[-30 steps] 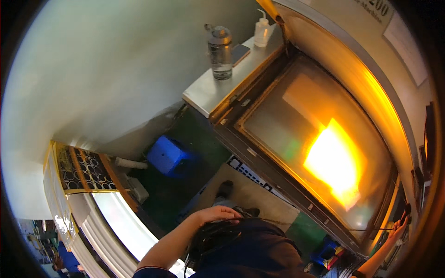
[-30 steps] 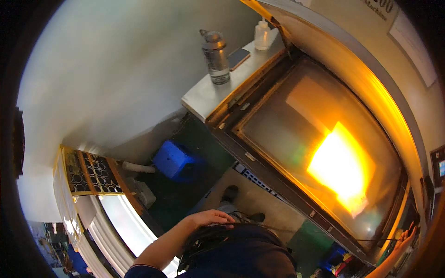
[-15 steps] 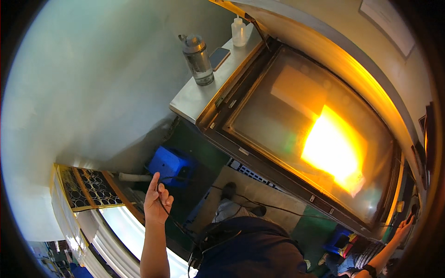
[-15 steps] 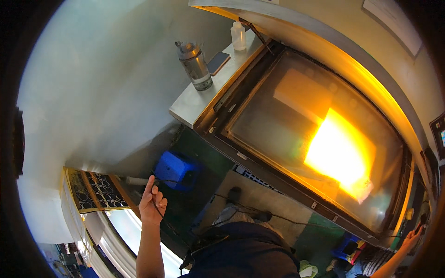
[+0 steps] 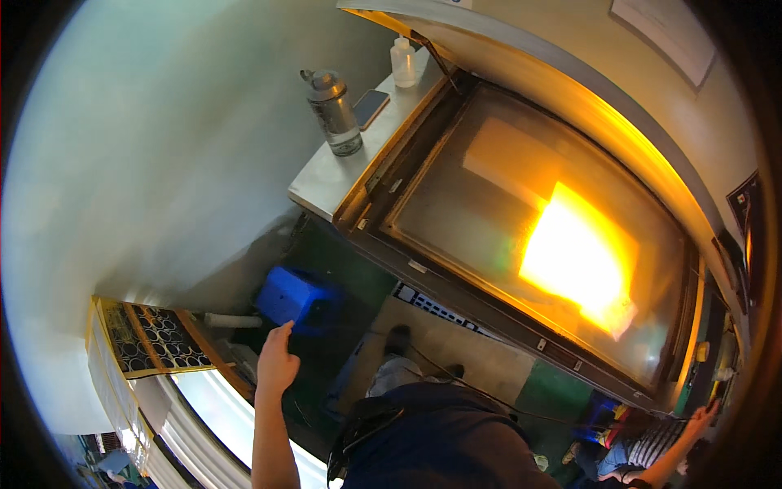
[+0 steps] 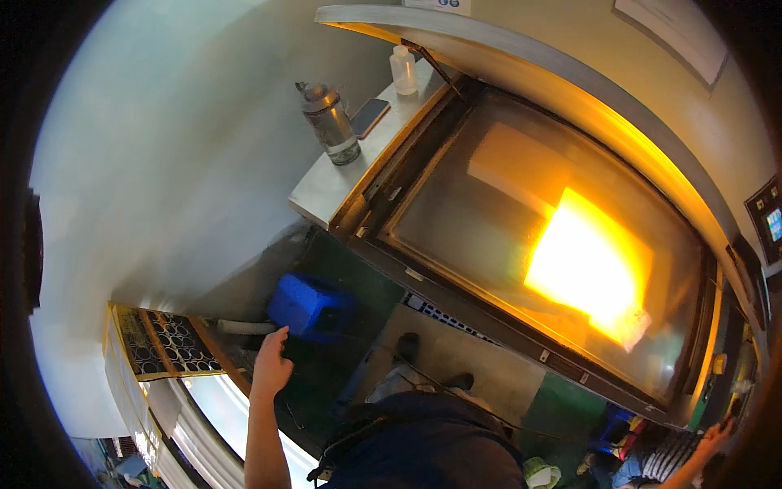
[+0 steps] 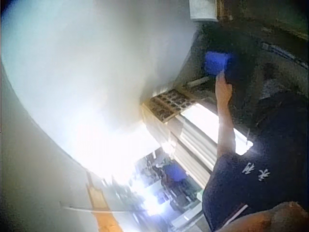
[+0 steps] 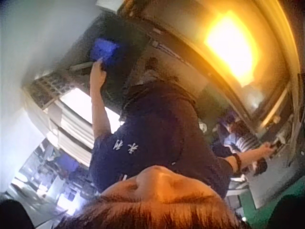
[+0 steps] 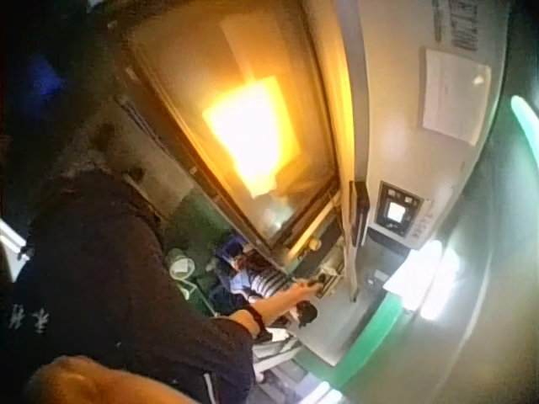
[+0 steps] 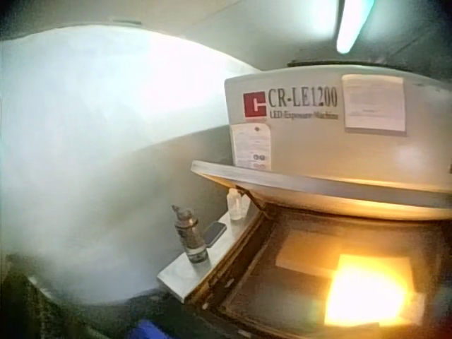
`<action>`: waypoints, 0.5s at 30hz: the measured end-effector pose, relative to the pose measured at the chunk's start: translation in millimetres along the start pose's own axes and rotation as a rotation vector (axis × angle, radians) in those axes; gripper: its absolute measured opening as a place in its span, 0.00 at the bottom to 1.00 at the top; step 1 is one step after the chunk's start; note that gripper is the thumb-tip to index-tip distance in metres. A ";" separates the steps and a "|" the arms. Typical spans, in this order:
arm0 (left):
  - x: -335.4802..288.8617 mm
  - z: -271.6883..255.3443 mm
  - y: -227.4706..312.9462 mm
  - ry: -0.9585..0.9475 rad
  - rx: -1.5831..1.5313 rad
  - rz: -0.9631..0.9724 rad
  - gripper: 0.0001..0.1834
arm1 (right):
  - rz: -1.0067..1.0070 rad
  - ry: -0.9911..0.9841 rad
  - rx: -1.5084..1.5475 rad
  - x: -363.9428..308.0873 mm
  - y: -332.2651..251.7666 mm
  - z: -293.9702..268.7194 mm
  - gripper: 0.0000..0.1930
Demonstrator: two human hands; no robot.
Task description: Operating an LED exposure machine by placing a datasheet and then a circuit board onto the processing bed.
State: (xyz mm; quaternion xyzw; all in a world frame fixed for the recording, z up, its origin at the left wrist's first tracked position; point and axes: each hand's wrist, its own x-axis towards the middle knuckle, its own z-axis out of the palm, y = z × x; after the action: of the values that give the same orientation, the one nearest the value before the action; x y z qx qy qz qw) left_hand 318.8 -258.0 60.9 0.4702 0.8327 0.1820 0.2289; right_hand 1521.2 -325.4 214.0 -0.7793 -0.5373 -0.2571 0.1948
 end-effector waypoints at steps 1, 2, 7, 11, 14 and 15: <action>3.0 5.3 30.9 -0.102 0.427 0.061 0.38 | 0.312 -0.109 0.539 -47.7 -22.7 28.4 0.27; 0.2 17.5 40.7 -0.218 0.507 0.150 0.46 | 0.642 -0.086 1.059 -60.4 -101.2 62.7 0.26; 17.8 161.8 52.6 -0.661 0.002 0.695 0.51 | 0.975 -0.479 1.442 -80.9 -415.6 51.4 0.20; 6.5 222.4 49.9 -1.145 0.262 0.669 0.47 | 0.904 -0.896 1.218 -122.0 -539.7 47.9 0.22; -10.1 248.5 -10.5 -0.982 0.293 0.352 0.44 | 0.756 -1.368 1.290 -132.7 -580.7 53.6 0.25; -7.5 249.3 -21.3 -1.168 0.278 0.099 0.43 | 0.686 -1.470 1.280 -136.7 -594.6 54.9 0.23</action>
State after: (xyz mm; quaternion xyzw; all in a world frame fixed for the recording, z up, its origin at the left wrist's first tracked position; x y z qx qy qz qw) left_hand 445.0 -253.0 -155.2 0.5560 0.5625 -0.2063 0.5761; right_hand 934.5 -188.2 103.3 -0.6055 -0.3089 0.6860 0.2593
